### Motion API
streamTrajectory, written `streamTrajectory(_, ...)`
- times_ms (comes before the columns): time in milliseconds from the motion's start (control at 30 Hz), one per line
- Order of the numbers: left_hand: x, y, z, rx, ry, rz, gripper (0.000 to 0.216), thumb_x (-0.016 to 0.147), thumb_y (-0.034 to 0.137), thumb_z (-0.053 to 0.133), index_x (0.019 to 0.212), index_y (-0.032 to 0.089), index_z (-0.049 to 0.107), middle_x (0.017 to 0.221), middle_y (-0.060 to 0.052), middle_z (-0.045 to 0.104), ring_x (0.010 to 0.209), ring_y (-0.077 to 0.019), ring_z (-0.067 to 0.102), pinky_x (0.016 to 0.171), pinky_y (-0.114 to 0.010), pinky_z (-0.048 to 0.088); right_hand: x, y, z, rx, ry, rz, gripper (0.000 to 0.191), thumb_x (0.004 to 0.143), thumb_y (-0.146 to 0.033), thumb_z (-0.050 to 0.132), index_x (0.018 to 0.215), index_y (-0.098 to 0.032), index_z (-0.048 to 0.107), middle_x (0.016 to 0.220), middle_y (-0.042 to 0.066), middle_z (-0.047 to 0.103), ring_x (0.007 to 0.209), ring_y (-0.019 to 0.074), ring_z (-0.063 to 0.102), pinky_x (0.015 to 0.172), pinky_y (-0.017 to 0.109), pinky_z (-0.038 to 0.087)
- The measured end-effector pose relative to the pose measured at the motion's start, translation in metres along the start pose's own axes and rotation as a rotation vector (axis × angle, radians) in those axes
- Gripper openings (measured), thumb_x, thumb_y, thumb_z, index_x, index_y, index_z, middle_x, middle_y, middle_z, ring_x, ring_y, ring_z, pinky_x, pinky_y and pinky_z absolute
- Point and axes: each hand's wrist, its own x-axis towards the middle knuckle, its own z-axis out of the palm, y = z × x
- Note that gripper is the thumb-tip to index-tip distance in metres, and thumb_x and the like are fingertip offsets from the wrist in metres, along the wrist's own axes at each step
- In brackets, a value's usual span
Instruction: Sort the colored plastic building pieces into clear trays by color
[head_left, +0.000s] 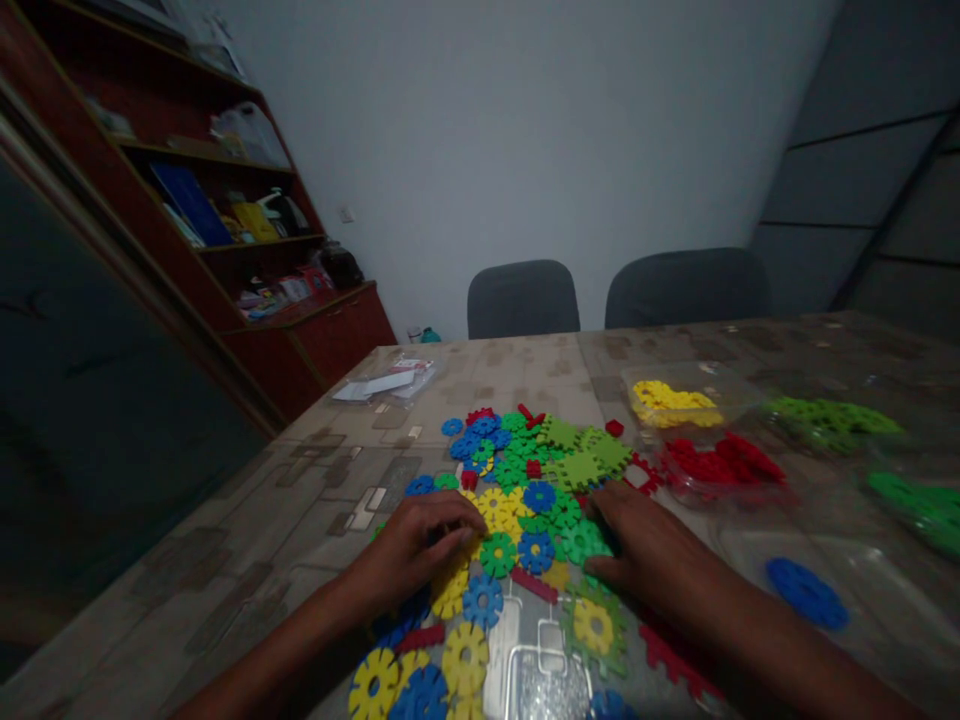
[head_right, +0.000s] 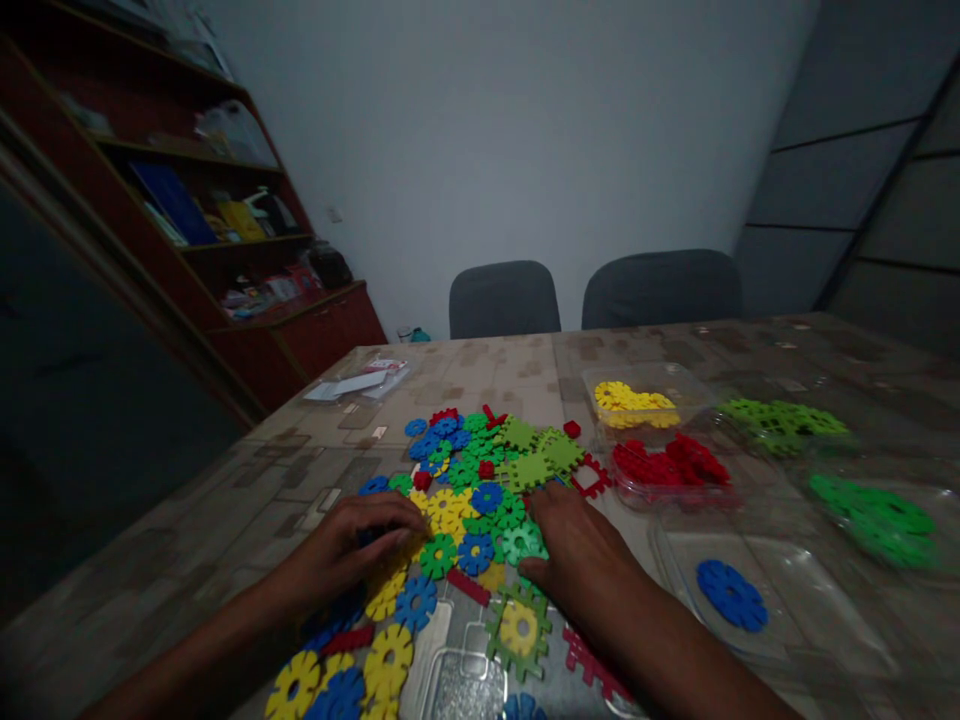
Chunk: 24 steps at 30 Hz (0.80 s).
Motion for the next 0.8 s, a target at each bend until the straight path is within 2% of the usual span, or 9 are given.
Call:
streamTrajectory(67, 0.000, 0.000, 0.000, 0.002, 0.000, 0.002, 0.022, 0.096, 0.020, 0.053, 0.100, 0.022, 0.074, 0.097, -0.007, 0.075, 0.091, -0.0212, 0.069, 0.082, -0.032, 0.053, 0.000, -0.002, -0.001, -0.012, -0.009, 0.022, 0.040, 0.075, -0.012, 0.074, 0.114, -0.009, 0.062, 0.119, 0.020, 0.059, 0.111, 0.0323, 0.056, 0.095, 0.046, 0.044)
streamTrajectory(200, 0.000, 0.001, 0.001, -0.005, -0.003, 0.013, 0.021, 0.096, 0.020, 0.053, 0.099, 0.021, 0.074, 0.097, -0.008, 0.075, 0.088, -0.0210, 0.069, 0.081, -0.032, 0.053, 0.001, -0.006, 0.004, 0.003, -0.023, 0.000, 0.054, 0.077, -0.014, 0.074, 0.128, -0.011, 0.057, 0.128, 0.018, 0.057, 0.117, 0.0303, 0.055, 0.099, 0.044, 0.044)
streamTrajectory(400, 0.000, 0.000, 0.002, 0.001, -0.020, 0.008, 0.021, 0.096, 0.021, 0.053, 0.100, 0.020, 0.073, 0.098, -0.008, 0.074, 0.088, -0.0197, 0.068, 0.081, -0.031, 0.053, 0.001, 0.002, 0.017, 0.015, -0.012, -0.094, 0.048, 0.083, -0.012, 0.068, 0.130, -0.014, 0.057, 0.141, 0.017, 0.051, 0.130, 0.0286, 0.047, 0.109, 0.045, 0.036)
streamTrajectory(600, -0.001, -0.002, 0.002, -0.006, -0.030, 0.003, 0.021, 0.097, 0.020, 0.052, 0.102, 0.021, 0.073, 0.100, -0.007, 0.074, 0.091, -0.0196, 0.068, 0.083, -0.032, 0.052, 0.008, -0.008, 0.002, 0.017, -0.047, -0.092, 0.036, 0.083, -0.012, 0.066, 0.119, -0.017, 0.063, 0.127, 0.014, 0.061, 0.118, 0.0294, 0.055, 0.100, 0.044, 0.042)
streamTrajectory(800, -0.003, -0.004, 0.003, -0.010, -0.031, 0.006, 0.021, 0.098, 0.020, 0.053, 0.104, 0.022, 0.073, 0.102, -0.007, 0.074, 0.093, -0.0194, 0.068, 0.085, -0.032, 0.052, 0.012, -0.016, -0.003, 0.004, -0.101, -0.036, 0.050, 0.078, -0.012, 0.071, 0.125, -0.013, 0.058, 0.128, 0.017, 0.060, 0.119, 0.0313, 0.055, 0.099, 0.043, 0.041)
